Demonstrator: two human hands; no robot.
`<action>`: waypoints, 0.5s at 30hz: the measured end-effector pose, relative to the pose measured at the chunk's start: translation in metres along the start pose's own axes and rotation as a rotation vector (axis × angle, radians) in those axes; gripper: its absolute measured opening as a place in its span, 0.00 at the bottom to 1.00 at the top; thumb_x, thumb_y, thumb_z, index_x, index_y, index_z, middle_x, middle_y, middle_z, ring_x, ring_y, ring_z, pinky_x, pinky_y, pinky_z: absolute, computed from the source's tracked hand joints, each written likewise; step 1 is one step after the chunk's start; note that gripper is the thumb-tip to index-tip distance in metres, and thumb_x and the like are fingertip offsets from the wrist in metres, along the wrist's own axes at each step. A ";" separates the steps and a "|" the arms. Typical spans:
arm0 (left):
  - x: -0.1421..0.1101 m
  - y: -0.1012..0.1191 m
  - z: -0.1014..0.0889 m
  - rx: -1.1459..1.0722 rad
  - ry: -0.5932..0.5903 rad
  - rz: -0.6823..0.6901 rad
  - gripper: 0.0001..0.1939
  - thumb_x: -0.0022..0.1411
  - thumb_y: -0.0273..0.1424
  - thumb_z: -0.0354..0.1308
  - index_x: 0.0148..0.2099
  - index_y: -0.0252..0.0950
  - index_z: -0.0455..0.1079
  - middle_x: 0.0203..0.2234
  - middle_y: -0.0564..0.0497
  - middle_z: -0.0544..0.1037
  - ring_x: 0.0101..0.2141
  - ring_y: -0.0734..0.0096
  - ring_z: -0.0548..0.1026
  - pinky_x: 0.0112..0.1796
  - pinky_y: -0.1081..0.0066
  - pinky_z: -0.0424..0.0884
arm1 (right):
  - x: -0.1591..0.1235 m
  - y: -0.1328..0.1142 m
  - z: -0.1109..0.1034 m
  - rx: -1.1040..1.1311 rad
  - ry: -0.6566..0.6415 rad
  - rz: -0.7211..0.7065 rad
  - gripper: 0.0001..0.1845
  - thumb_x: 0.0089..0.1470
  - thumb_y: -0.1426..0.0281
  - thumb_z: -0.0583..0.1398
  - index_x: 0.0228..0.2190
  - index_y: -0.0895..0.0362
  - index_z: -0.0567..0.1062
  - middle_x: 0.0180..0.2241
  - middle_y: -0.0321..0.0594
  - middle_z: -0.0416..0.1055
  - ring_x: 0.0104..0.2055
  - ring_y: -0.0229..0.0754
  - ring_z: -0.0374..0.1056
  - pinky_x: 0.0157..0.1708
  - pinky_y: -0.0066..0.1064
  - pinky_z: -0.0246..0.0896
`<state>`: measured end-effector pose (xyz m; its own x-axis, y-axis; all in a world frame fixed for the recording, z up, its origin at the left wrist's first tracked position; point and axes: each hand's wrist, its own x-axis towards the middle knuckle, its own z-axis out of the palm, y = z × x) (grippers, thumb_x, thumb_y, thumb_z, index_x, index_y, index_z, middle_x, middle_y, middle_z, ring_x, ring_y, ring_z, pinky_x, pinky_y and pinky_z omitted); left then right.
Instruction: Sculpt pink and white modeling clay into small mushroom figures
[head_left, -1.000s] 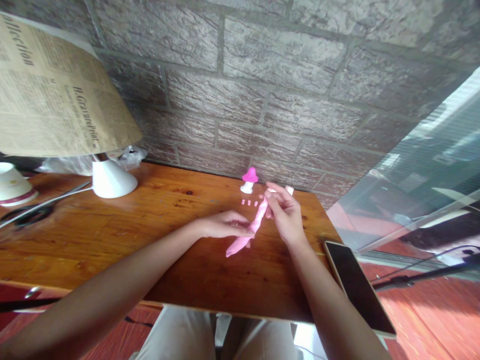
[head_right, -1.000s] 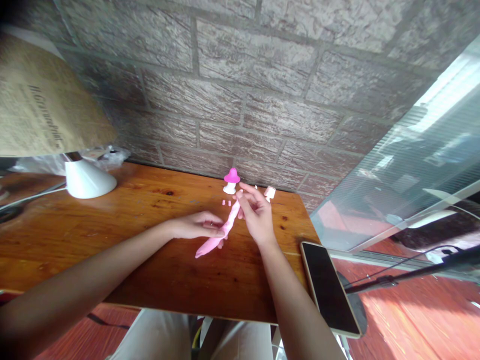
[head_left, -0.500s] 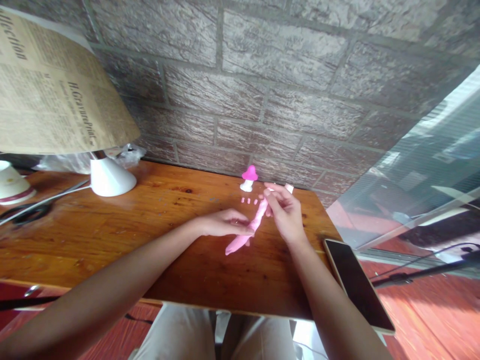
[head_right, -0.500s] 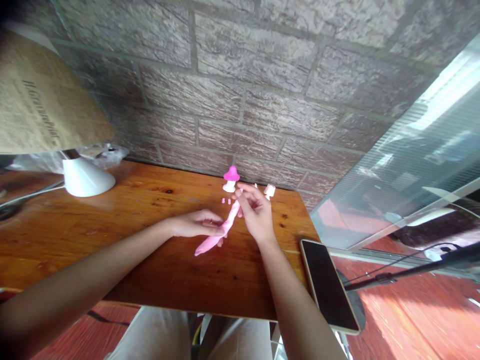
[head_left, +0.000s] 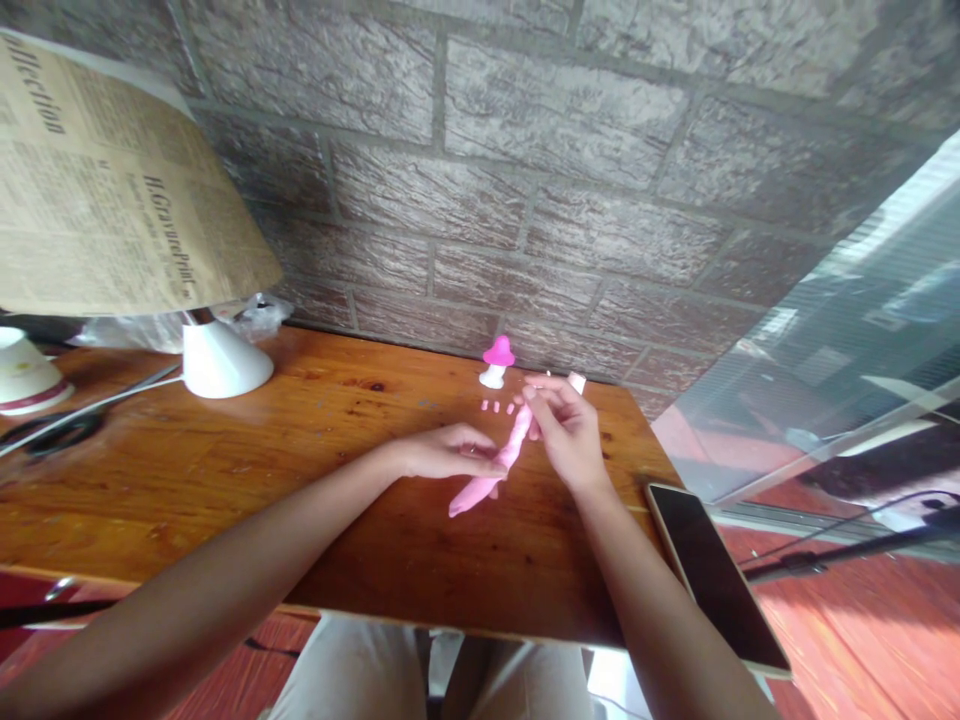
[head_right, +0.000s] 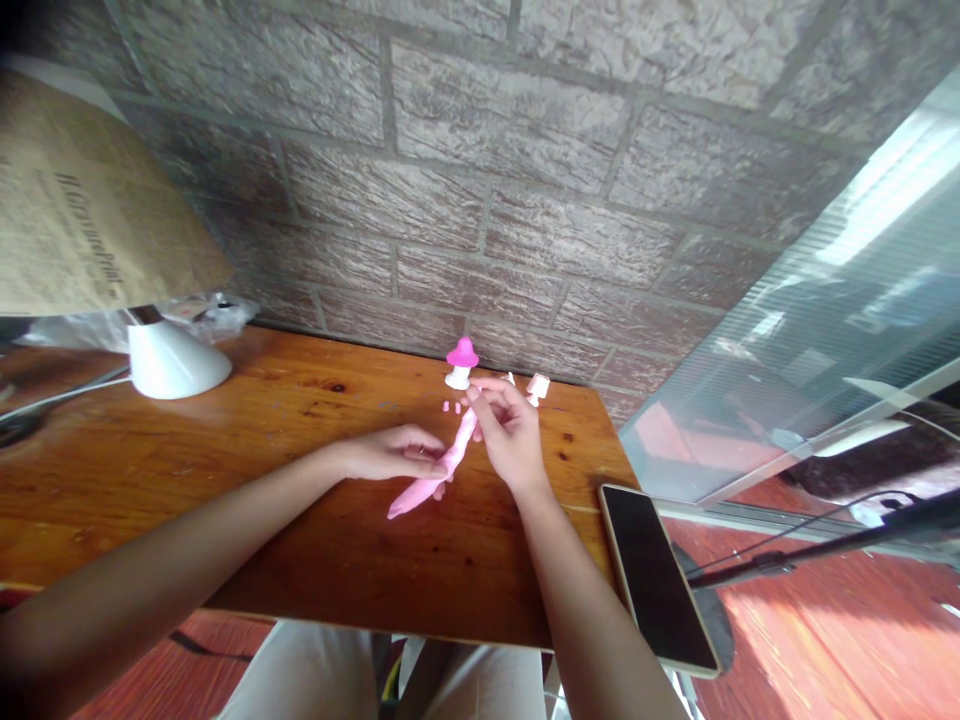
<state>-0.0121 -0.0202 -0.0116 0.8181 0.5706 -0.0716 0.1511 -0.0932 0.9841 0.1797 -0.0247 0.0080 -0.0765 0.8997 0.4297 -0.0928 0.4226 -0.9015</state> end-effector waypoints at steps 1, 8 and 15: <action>0.000 0.000 0.000 0.002 0.002 -0.002 0.21 0.61 0.48 0.62 0.38 0.32 0.77 0.32 0.46 0.83 0.34 0.66 0.80 0.42 0.69 0.72 | 0.000 0.000 0.000 0.002 0.003 0.001 0.15 0.53 0.58 0.66 0.39 0.54 0.76 0.27 0.33 0.77 0.19 0.31 0.62 0.18 0.24 0.59; 0.000 0.001 0.001 0.002 0.008 -0.002 0.22 0.60 0.49 0.62 0.37 0.33 0.77 0.31 0.47 0.83 0.34 0.66 0.80 0.41 0.70 0.71 | 0.000 -0.001 0.001 -0.010 0.003 0.025 0.18 0.52 0.57 0.67 0.41 0.55 0.76 0.26 0.33 0.77 0.19 0.31 0.62 0.19 0.25 0.59; -0.001 0.002 0.001 -0.002 0.012 0.009 0.21 0.60 0.48 0.62 0.37 0.33 0.77 0.32 0.47 0.83 0.34 0.67 0.79 0.41 0.70 0.71 | -0.001 -0.004 0.002 -0.030 0.039 0.059 0.19 0.52 0.56 0.66 0.41 0.55 0.78 0.28 0.36 0.78 0.17 0.30 0.58 0.17 0.25 0.55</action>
<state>-0.0117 -0.0217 -0.0098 0.8129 0.5792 -0.0607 0.1427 -0.0971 0.9850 0.1783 -0.0272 0.0111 -0.0418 0.9267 0.3735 -0.0595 0.3708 -0.9268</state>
